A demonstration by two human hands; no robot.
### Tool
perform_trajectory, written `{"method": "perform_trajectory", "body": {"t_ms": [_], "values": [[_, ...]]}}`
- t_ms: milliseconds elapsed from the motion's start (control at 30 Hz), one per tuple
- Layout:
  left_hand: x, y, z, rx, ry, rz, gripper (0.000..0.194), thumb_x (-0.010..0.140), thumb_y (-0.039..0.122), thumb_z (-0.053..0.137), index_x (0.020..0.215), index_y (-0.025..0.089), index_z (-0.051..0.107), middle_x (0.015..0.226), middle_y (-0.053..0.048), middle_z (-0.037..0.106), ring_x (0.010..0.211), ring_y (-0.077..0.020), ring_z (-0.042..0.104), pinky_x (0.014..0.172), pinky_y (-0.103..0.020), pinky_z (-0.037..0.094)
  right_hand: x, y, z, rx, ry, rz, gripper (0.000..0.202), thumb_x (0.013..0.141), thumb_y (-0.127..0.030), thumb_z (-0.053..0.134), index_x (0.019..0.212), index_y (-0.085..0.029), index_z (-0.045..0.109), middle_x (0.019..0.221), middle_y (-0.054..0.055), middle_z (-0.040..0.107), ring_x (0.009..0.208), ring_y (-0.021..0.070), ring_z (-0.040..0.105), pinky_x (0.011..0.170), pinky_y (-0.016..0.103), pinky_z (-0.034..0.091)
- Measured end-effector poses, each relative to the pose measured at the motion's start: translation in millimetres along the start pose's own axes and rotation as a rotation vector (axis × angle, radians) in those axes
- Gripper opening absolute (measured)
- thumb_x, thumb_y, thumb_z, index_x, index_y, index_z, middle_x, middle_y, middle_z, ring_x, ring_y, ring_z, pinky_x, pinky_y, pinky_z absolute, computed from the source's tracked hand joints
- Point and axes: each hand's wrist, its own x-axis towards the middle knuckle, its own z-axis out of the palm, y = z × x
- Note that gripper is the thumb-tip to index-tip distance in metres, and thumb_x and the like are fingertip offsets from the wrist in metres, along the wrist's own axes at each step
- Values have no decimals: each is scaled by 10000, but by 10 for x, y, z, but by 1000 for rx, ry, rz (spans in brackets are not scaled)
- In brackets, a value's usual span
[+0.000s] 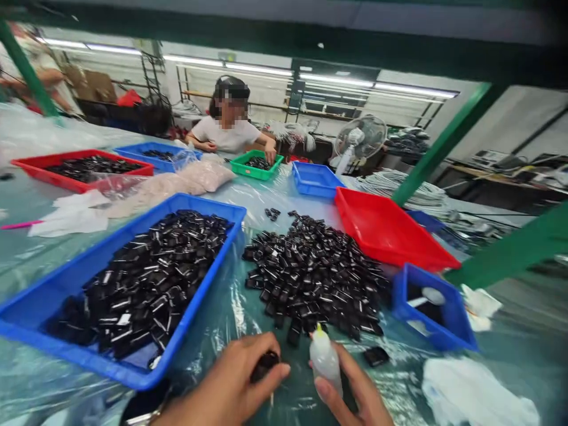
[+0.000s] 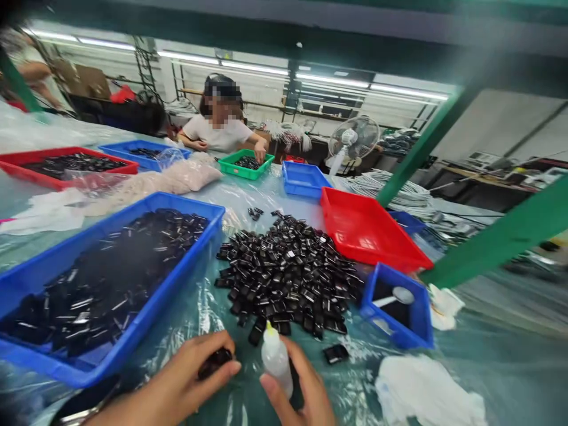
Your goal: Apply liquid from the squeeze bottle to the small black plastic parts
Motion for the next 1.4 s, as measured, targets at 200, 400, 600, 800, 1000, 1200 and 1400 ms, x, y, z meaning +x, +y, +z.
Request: {"method": "perform_trajectory", "body": {"t_ms": [200, 400, 600, 800, 1000, 1200, 1400], "values": [[-40, 71, -145, -145, 22, 19, 247, 1013, 228, 309, 1078, 242, 548, 1015, -25, 573, 978, -178, 578, 873, -294, 458, -22, -126, 28, 164, 118, 36, 426, 882, -524, 525, 1219, -264, 514, 1086, 66, 720, 904, 175, 707, 730, 210, 562], [4, -54, -80, -267, 106, -10, 207, 945, 200, 514, 1129, 278, 568, 1094, -19, 564, 1046, -188, 563, 920, -316, 433, -12, -43, -57, -16, 160, -105, 332, 815, -505, 623, 1055, -278, 659, 971, 47, 742, 821, 193, 710, 705, 239, 563], [19, -60, -95, -303, 65, -90, 156, 924, 272, 560, 1062, 279, 633, 1009, -12, 638, 952, -213, 598, 797, -317, 463, 53, -30, -191, -149, 148, -218, 279, 790, -368, 670, 1062, -316, 706, 961, 25, 748, 817, 193, 710, 685, 231, 579], [-1, -60, -83, -267, 51, -105, 167, 935, 270, 536, 1084, 264, 612, 976, -16, 633, 909, -210, 614, 739, -298, 471, 46, 2, -284, -228, 148, -222, 271, 761, -338, 683, 1028, -310, 721, 941, 29, 747, 805, 201, 714, 663, 233, 585], [-11, -67, -86, -226, 24, -37, 156, 944, 273, 527, 1088, 268, 587, 979, -14, 634, 903, -203, 614, 739, -292, 478, 74, -36, -285, -145, 111, -256, 332, 727, -247, 696, 1042, -349, 708, 894, 6, 732, 757, 194, 703, 603, 224, 571], [-25, -69, -92, -220, 30, -29, 166, 949, 270, 528, 1106, 283, 580, 1000, 0, 639, 926, -182, 614, 800, -281, 479, 73, -25, -274, -132, 91, -253, 348, 733, -242, 683, 1062, -353, 700, 877, 9, 724, 768, 211, 692, 578, 242, 564], [-41, -78, -81, -205, -1, -50, 176, 959, 306, 512, 1128, 296, 560, 1038, -4, 634, 963, -195, 613, 805, -292, 491, 80, -5, -281, -119, 71, -282, 363, 737, -228, 694, 1084, -335, 687, 834, 4, 701, 704, 185, 668, 589, 246, 551]]}}
